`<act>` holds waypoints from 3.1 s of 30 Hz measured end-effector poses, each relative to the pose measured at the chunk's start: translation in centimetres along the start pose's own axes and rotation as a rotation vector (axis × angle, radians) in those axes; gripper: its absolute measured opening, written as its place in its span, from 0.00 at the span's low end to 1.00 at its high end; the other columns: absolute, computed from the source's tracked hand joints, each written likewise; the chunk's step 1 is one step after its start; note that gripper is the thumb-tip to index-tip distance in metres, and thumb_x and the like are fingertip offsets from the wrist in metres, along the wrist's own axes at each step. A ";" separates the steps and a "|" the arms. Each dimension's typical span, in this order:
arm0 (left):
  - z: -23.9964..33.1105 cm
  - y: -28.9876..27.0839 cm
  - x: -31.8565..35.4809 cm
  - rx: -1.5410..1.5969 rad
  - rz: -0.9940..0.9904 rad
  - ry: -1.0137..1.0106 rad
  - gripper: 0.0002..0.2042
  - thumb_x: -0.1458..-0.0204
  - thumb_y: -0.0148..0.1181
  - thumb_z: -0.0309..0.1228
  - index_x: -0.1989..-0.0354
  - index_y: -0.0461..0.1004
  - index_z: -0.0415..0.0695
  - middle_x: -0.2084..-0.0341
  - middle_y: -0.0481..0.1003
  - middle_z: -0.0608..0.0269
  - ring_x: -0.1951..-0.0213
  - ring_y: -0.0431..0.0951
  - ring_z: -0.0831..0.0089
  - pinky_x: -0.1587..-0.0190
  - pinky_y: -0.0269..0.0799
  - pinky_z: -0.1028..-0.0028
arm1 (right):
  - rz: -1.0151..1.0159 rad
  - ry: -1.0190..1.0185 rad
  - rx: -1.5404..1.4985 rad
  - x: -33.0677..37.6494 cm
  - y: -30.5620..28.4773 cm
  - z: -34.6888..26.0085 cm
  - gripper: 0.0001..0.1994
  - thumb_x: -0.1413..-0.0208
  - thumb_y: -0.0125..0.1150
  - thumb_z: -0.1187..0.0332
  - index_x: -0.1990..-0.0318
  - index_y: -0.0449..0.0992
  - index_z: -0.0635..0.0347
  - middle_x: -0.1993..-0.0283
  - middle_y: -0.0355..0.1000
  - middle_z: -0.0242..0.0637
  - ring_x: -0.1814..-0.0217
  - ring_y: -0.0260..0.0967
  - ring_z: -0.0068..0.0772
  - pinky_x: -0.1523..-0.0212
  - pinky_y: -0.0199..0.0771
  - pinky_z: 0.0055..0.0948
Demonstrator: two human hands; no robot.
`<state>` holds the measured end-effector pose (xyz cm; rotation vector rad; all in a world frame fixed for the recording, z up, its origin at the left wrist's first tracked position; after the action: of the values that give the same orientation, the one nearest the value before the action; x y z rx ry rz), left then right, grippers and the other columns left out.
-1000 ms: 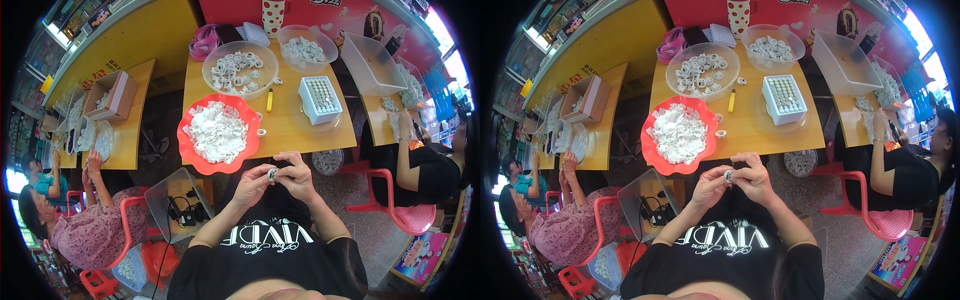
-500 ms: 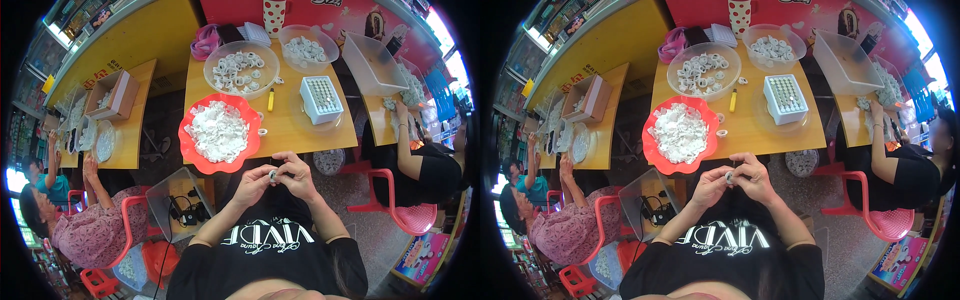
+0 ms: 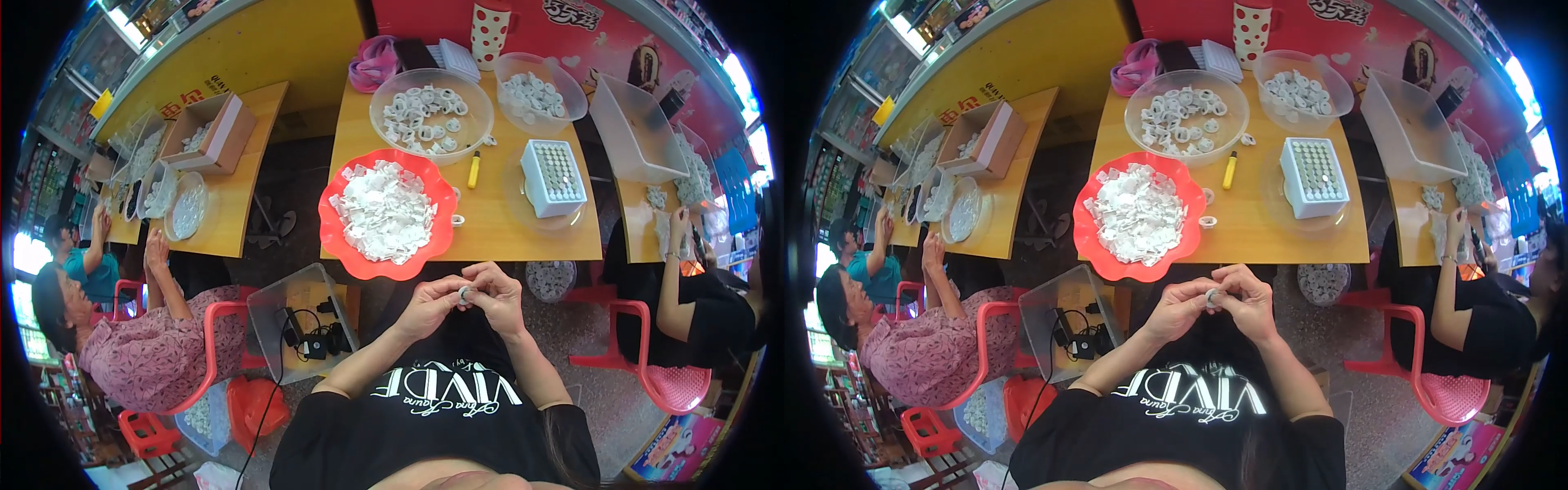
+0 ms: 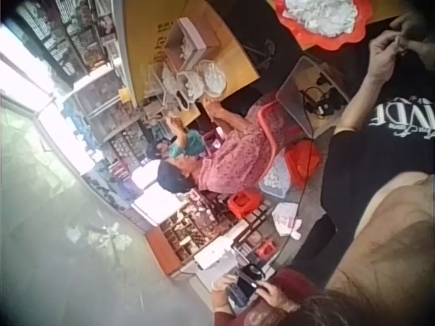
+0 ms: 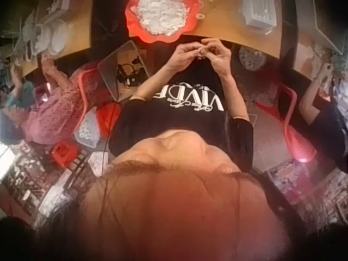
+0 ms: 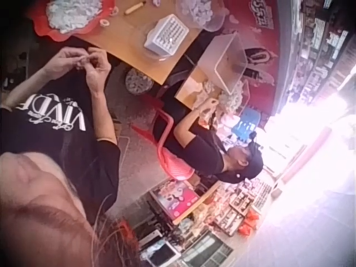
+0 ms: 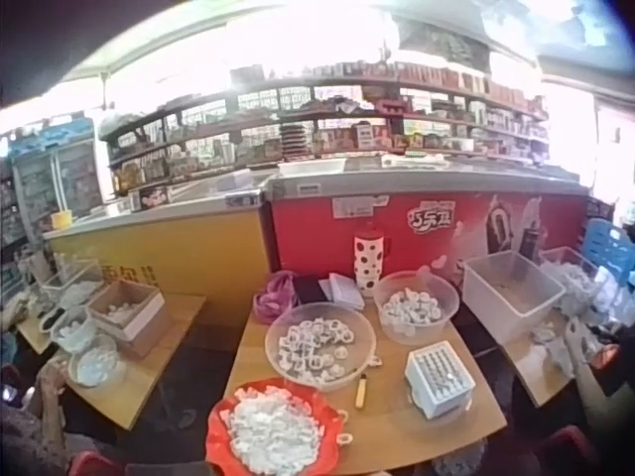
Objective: The person assembles small plastic components by hand, taking white parts and rings from trays and bins at a workstation.
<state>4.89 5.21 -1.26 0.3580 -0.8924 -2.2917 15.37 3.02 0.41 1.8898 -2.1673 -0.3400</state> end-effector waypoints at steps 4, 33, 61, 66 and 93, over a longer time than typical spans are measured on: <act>-1.0 -1.3 0.5 0.041 0.031 -0.038 0.13 0.40 0.52 0.29 0.51 0.73 0.35 0.61 0.73 0.61 0.60 0.73 0.75 0.57 0.67 0.76 | -0.015 -0.004 0.047 -0.2 -0.1 0.6 0.07 0.54 0.63 0.84 0.68 0.74 0.66 0.57 0.70 0.42 0.60 0.71 0.25 0.58 0.74 0.25; -1.9 -4.6 3.1 -0.231 0.229 -0.148 0.08 0.43 0.56 0.28 0.60 0.76 0.37 0.72 0.75 0.66 0.72 0.73 0.83 0.71 0.65 0.84 | -0.575 -0.391 1.387 -11.2 15.1 -2.1 0.01 0.58 0.56 0.75 0.76 0.72 0.62 0.73 0.69 0.45 0.68 0.70 0.50 0.70 0.67 0.46; -1.0 -1.7 0.3 0.159 0.074 -0.111 0.15 0.43 0.53 0.22 0.47 0.69 0.34 0.54 0.74 0.50 0.60 0.78 0.69 0.58 0.73 0.78 | 0.242 -0.664 1.269 -3.2 -2.8 -7.9 0.07 0.58 0.65 0.77 0.69 0.75 0.61 0.66 0.72 0.39 0.58 0.68 0.40 0.58 0.66 0.35; -0.8 -1.4 -0.1 0.216 0.056 -0.095 0.15 0.43 0.54 0.23 0.48 0.69 0.34 0.55 0.74 0.51 0.60 0.78 0.68 0.59 0.74 0.77 | 0.199 -0.694 1.241 -3.6 -3.3 -6.8 0.06 0.59 0.65 0.78 0.72 0.74 0.62 0.67 0.71 0.36 0.63 0.67 0.40 0.61 0.66 0.36; -1.2 -2.2 -0.2 0.298 0.105 -0.097 0.15 0.37 0.46 0.33 0.51 0.69 0.35 0.61 0.75 0.54 0.63 0.76 0.67 0.62 0.71 0.75 | 0.172 -0.580 0.833 -0.8 -1.9 -7.6 0.08 0.63 0.67 0.80 0.74 0.75 0.60 0.68 0.72 0.35 0.65 0.68 0.38 0.61 0.65 0.33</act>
<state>4.57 5.98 -3.68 0.3208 -1.2773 -2.0961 19.79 3.42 6.92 2.1325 -3.2057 0.1027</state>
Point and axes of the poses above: each hand's wrist, its own x-axis away from the middle knuckle, its own y-axis out of the palm, z = x × y, the point moved 9 cm from there along -x, towards the middle knuckle
